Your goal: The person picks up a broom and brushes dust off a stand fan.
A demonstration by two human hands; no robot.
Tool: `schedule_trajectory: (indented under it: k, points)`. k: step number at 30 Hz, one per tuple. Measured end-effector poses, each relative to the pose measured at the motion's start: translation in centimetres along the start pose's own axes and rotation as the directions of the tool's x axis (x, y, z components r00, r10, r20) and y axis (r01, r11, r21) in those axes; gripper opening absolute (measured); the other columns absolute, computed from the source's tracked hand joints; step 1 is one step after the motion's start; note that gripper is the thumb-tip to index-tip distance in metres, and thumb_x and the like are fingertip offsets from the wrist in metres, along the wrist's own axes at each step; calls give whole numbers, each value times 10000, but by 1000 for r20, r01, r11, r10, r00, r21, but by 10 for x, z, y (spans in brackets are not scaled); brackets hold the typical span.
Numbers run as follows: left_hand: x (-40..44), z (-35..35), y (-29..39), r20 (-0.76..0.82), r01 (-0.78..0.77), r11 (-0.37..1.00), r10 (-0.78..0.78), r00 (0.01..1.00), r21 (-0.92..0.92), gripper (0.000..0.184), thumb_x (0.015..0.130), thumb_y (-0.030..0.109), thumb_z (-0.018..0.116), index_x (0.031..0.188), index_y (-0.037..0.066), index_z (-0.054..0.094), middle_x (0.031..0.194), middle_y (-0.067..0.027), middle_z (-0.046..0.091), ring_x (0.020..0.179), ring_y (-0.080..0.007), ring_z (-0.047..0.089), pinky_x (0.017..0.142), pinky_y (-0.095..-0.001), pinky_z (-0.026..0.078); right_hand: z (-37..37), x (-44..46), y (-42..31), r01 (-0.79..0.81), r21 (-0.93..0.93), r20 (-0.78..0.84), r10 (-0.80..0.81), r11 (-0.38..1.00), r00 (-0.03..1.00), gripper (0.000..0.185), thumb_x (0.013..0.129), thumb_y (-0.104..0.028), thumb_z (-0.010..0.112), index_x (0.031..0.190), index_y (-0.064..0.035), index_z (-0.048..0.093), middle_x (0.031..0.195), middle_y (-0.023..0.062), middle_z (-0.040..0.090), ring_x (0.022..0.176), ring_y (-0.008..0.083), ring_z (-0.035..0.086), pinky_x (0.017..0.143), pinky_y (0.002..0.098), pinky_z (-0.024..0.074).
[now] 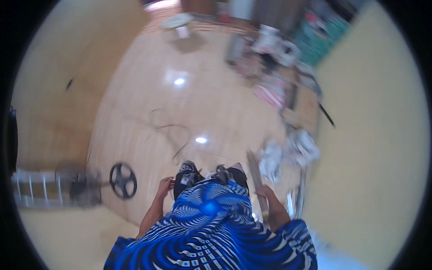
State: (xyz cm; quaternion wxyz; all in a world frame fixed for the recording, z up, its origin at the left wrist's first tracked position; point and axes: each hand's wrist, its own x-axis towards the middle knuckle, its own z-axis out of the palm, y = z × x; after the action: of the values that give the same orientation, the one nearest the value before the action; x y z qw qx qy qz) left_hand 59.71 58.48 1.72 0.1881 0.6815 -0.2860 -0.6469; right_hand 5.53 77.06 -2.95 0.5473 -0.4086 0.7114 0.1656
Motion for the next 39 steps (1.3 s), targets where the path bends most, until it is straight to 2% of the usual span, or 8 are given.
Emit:
schedule_trajectory:
  k: [6, 10, 13, 15, 20, 22, 24, 39]
  points:
    - [65, 77, 101, 321, -36, 951, -67, 945, 306, 284, 949, 187, 480, 1135, 12, 604, 957, -86, 666, 771, -121, 631, 614, -255, 500, -1, -35, -46, -204, 791, 24, 304, 577, 952, 362, 696, -181, 769, 852, 121, 647, 706, 182, 663, 577, 253, 655, 500, 377, 522]
    - [138, 108, 109, 414, -61, 928, -104, 904, 367, 300, 927, 146, 516, 1117, -72, 597, 925, -108, 671, 763, -160, 634, 667, -267, 515, 2, -36, -74, -200, 748, -88, 393, 633, 915, 454, 710, -389, 692, 740, 63, 670, 692, 168, 663, 587, 209, 630, 549, 341, 499]
    - [143, 139, 174, 437, -118, 831, -160, 885, 544, 320, 906, 143, 545, 1134, -79, 579, 943, -116, 671, 772, -169, 638, 677, -269, 519, 15, -22, -52, 178, 546, -269, -30, 819, 963, 539, 682, -470, 684, 753, 64, 666, 731, 202, 666, 620, 205, 637, 581, 337, 500]
    - [206, 138, 172, 509, -76, 854, -233, 828, 515, 325, 889, 140, 556, 1144, -60, 579, 973, -121, 672, 789, -177, 647, 677, -276, 525, -49, -84, -95, -181, 789, -33, 335, 587, 942, 458, 716, -387, 707, 835, 53, 668, 739, 150, 672, 601, 206, 632, 565, 319, 506]
    - [291, 179, 263, 585, -157, 745, -355, 730, 648, 326, 841, 100, 525, 1145, -11, 567, 913, -137, 679, 745, -209, 662, 609, -292, 540, -54, -42, -44, -24, 956, -73, 316, 293, 946, 429, 721, -300, 742, 923, 64, 640, 717, 121, 663, 609, 210, 642, 541, 307, 521]
    - [341, 195, 283, 747, -524, 607, -184, 639, 598, 319, 855, 127, 530, 1146, 2, 563, 898, -125, 674, 737, -204, 656, 585, -285, 524, -126, -103, -67, 38, 983, -104, 378, 180, 920, 472, 693, -277, 769, 936, 102, 626, 718, 133, 667, 593, 193, 653, 547, 325, 535]
    - [336, 242, 334, 728, -423, 683, -237, 643, 596, 301, 899, 191, 528, 1158, 42, 561, 929, -105, 669, 786, -185, 653, 588, -274, 498, -164, -116, -30, 42, 773, -361, 384, 633, 850, 527, 700, -294, 770, 993, 110, 598, 733, 141, 666, 605, 193, 659, 549, 333, 539]
    - [203, 420, 341, 392, -342, 701, 97, 915, 626, 315, 866, 225, 553, 1070, 4, 647, 877, -107, 678, 782, -181, 640, 679, -320, 508, -401, -123, 348, -345, 490, -664, 599, 801, 448, 680, 653, -352, 781, 1146, 46, 533, 1097, 248, 595, 1079, 372, 563, 897, 451, 478]
